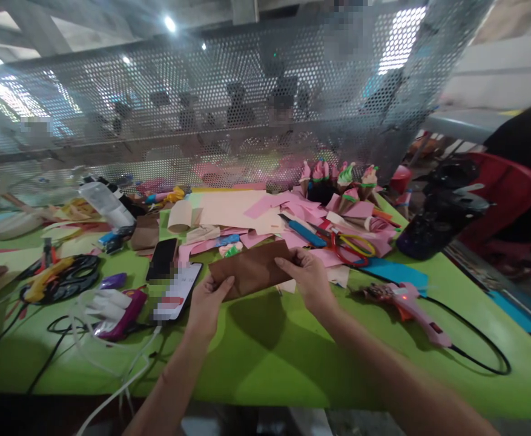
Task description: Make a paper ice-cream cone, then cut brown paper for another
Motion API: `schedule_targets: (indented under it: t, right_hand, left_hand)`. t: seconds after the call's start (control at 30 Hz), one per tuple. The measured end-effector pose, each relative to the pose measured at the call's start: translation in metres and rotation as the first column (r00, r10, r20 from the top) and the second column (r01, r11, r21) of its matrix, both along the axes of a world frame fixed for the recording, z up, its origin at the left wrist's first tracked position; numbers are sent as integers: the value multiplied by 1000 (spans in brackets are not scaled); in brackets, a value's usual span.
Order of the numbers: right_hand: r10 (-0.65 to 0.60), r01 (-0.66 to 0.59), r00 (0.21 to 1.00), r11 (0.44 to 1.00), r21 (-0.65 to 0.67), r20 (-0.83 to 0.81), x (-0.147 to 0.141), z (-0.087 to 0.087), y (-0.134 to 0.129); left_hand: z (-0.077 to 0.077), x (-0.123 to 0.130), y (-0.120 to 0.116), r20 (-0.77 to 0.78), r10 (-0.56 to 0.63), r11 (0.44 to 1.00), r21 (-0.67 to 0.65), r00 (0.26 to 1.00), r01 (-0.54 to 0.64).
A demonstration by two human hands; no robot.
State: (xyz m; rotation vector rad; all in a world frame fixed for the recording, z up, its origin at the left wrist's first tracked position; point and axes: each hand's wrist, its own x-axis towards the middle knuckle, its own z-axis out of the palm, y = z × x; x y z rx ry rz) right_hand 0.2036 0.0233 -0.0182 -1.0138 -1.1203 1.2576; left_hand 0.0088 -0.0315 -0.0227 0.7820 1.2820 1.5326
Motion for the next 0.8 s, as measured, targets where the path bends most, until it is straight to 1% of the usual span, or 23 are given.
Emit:
schedule_targets:
  t: [0.17, 0.23, 0.3, 0.37, 0.47, 0.6, 0.7, 0.8]
  right_hand:
    - [-56, 56, 998, 998, 9, -7, 0, 2, 0]
    - [-66, 66, 998, 998, 5, -14, 0, 3, -2]
    - [-78, 78, 997, 997, 7, 9, 0, 4, -4]
    - [-100, 98, 993, 995, 27, 66, 1, 4, -5]
    - [-133, 127, 983, 990, 56, 125, 2, 2, -6]
    - [-137, 126, 979, 989, 81, 153, 2, 0, -5]
    - [-127, 119, 984, 990, 72, 128, 0, -1, -5]
    - [-102, 101, 993, 995, 26, 55, -1, -1, -6]
  left_hand:
    - [-4, 0, -1, -28, -22, 999, 30, 999, 23]
    - [-7, 1, -2, -62, -9, 999, 37, 998, 11]
    - [-7, 2, -3, -85, 14, 999, 46, 996, -10]
    - [-5, 4, -5, -83, 25, 999, 49, 996, -21]
    - [0, 7, -8, -43, 15, 1000, 15, 999, -14]
    - [3, 10, -10, 11, -22, 998, -55, 1000, 23]
    - [2, 11, -8, 1, -52, 998, -40, 999, 52]
    - [0, 12, -5, -20, -7, 1000, 7, 1000, 7]
